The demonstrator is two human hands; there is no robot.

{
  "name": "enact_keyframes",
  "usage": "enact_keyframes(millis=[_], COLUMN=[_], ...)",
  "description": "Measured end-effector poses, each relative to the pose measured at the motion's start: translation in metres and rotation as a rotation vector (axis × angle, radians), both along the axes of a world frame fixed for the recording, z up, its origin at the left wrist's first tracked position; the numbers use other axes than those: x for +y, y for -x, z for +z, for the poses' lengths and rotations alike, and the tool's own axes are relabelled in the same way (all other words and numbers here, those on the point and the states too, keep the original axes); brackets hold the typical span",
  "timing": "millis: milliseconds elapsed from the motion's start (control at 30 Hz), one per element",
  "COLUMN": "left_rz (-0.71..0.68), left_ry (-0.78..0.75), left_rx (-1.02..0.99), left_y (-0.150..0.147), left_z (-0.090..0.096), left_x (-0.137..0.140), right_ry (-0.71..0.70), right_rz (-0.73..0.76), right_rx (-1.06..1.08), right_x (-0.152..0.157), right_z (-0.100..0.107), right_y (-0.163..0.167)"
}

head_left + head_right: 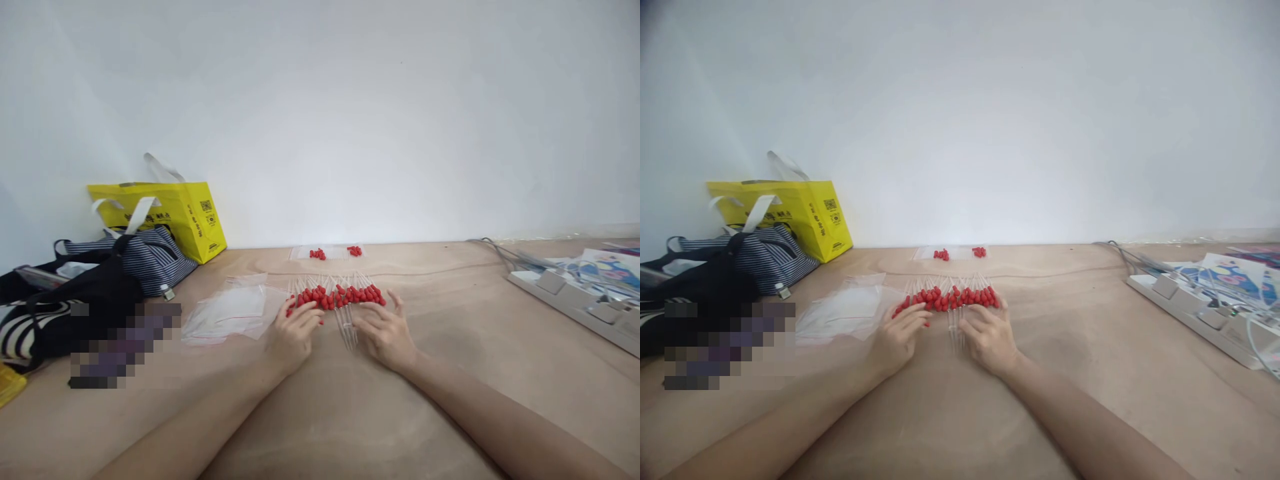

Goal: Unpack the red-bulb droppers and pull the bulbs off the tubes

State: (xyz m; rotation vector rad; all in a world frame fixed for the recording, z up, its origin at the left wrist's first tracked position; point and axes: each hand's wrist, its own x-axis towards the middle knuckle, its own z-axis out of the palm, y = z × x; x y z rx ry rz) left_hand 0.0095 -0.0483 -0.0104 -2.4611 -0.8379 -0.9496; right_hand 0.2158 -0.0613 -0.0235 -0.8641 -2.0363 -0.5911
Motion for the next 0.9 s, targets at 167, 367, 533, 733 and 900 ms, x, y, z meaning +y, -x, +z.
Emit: enact_keyframes(millis=[167,367,533,733,900], left_rz=[0.181,0.458,0.539,0.362,0.373], left_ry=[0.066,0.342,0.607,0.67,0.589], left_rx=[-0.197,-0.325,-0.378,-0.372,-0.309], left_y=[0.022,0.05,0.063,0.041,0.029], left_z=[0.006,0.014,0.02,0.021,0.015], left_x=[0.013,0.034,0.037,0.021,0.021], right_ry=[0.134,0.355,0.394,0.382,0.35], right_rz=[-0.167,-0.294,-0.236,-0.204,-0.124], right_rx=[0.043,-0.053,0.022,0.099,0.083], right_x=[0.008,0.015,0.02,0.024,0.023], right_z=[-0.004,-0.017,-0.022,-0.027,-0.026], right_y=[-0.016,-0.013,-0.011,-0.007,-0.001])
